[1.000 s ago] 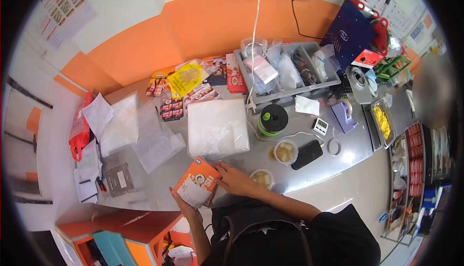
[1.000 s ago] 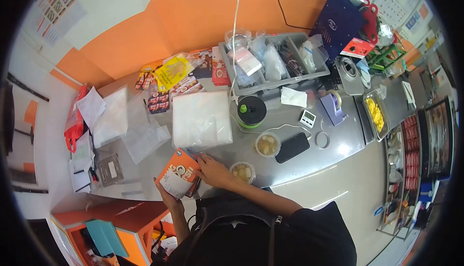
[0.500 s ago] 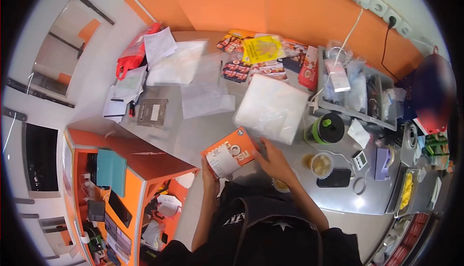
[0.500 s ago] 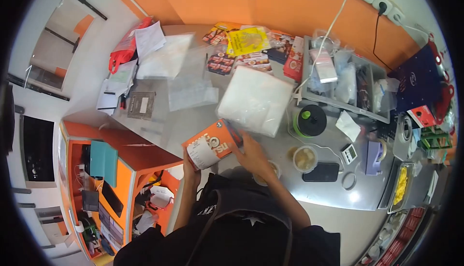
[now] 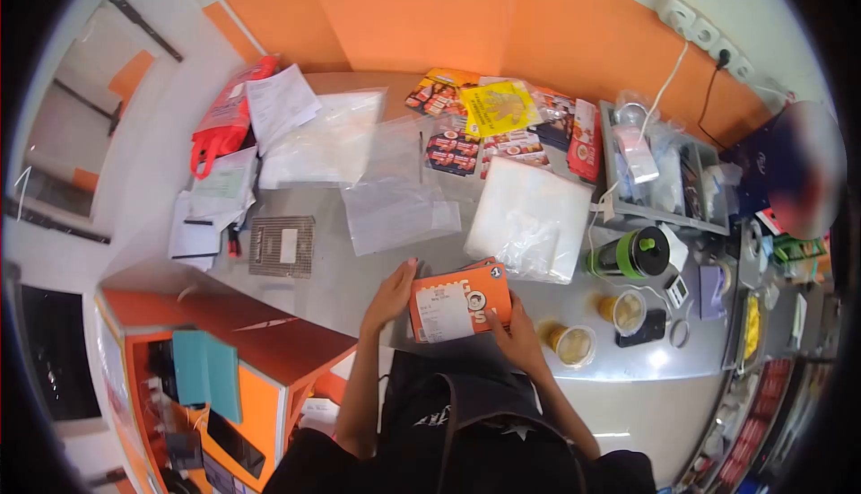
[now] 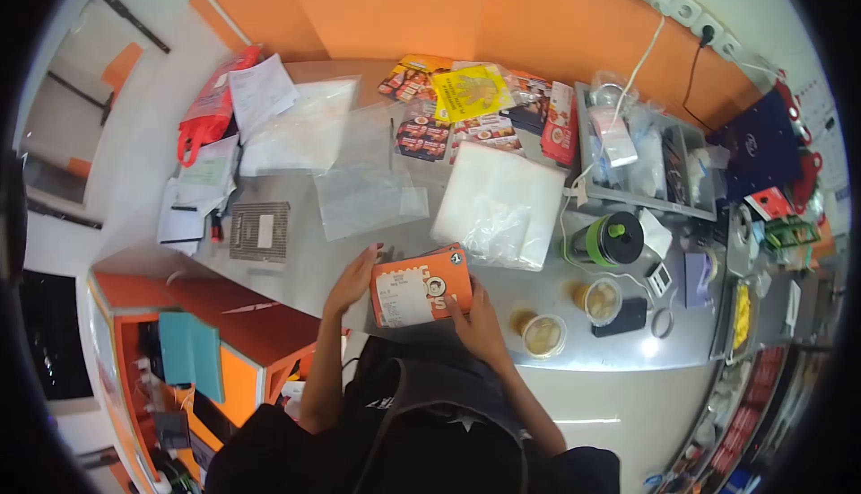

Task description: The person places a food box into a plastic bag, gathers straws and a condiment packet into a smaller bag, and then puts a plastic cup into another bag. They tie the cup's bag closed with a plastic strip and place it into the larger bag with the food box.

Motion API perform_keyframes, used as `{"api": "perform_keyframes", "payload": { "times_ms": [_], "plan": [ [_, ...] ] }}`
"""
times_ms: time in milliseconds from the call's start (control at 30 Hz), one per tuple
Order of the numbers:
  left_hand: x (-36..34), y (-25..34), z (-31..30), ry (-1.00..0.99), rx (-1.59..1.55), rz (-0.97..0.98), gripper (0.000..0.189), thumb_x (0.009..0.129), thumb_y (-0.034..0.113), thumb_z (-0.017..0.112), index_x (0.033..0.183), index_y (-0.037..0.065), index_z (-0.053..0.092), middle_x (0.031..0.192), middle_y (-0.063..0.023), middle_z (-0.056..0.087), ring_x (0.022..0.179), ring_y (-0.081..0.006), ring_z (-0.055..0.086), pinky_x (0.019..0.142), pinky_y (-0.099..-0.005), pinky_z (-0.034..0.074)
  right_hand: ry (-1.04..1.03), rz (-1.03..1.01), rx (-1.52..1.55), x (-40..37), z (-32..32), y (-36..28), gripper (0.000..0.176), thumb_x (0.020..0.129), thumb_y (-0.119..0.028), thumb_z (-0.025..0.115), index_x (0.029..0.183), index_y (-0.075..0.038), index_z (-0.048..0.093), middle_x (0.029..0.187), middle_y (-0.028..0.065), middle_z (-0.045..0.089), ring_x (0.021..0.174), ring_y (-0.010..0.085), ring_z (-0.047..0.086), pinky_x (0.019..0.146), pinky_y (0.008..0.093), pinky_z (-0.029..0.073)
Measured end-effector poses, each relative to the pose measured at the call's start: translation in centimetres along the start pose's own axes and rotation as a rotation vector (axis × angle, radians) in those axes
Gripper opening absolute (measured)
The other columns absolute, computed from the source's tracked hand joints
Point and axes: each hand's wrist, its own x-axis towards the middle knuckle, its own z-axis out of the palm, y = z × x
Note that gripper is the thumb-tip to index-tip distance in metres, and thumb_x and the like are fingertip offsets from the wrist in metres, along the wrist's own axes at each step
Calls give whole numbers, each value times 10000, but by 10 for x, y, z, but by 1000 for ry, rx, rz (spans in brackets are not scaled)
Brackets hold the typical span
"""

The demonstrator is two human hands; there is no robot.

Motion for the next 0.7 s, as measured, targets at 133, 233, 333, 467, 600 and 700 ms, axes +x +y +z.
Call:
{"api": "perform_keyframes", "payload": {
  "times_ms": [133,233,333,467,600,700],
  "plan": [
    [29,67,-26,-253,395,1,668,1028,572,395,1301,3,610,1219,-190,671,1169,-260,615,1006,-344,455,47,71,30,-8,8,-11,507,999,-280,588,1335,85,487,1166,290,642,1034,413,661,884,416,530],
    [45,47,-25,-357,389,193,583,1034,499,460,1277,-5,621,1163,-148,692,1089,-216,626,960,-328,475,199,224,-282,32,-38,17,340,1016,-220,564,1186,68,626,1105,244,688,935,267,697,812,355,545],
    [34,41,-26,-460,396,222,532,1039,446,490,1287,-8,614,1164,-132,689,1078,-186,614,948,-321,477,546,-277,-368,94,-46,28,205,953,-118,601,1066,23,699,978,219,711,877,323,702,760,386,547],
    [18,20,-17,-225,164,352,452,1040,340,522,1313,-14,584,1215,-175,662,1131,-221,623,953,-324,491,498,-448,-722,159,-61,79,185,850,-82,664,1012,-5,709,881,178,709,814,360,682,803,427,533],
    [2,22,-34,-118,14,413,430,1049,289,516,1350,-16,555,1334,-176,593,1183,-241,584,1018,-345,454,142,-82,-791,154,-58,44,216,808,-177,727,985,-54,714,847,113,700,858,328,666,877,443,468],
    [-9,14,-65,-85,24,393,519,1080,384,391,1401,-6,509,1386,-169,559,1269,-275,547,1079,-393,413,15,-140,-751,147,-62,58,256,800,-239,742,995,-76,712,848,82,699,852,298,657,917,446,419]
  ]
}}
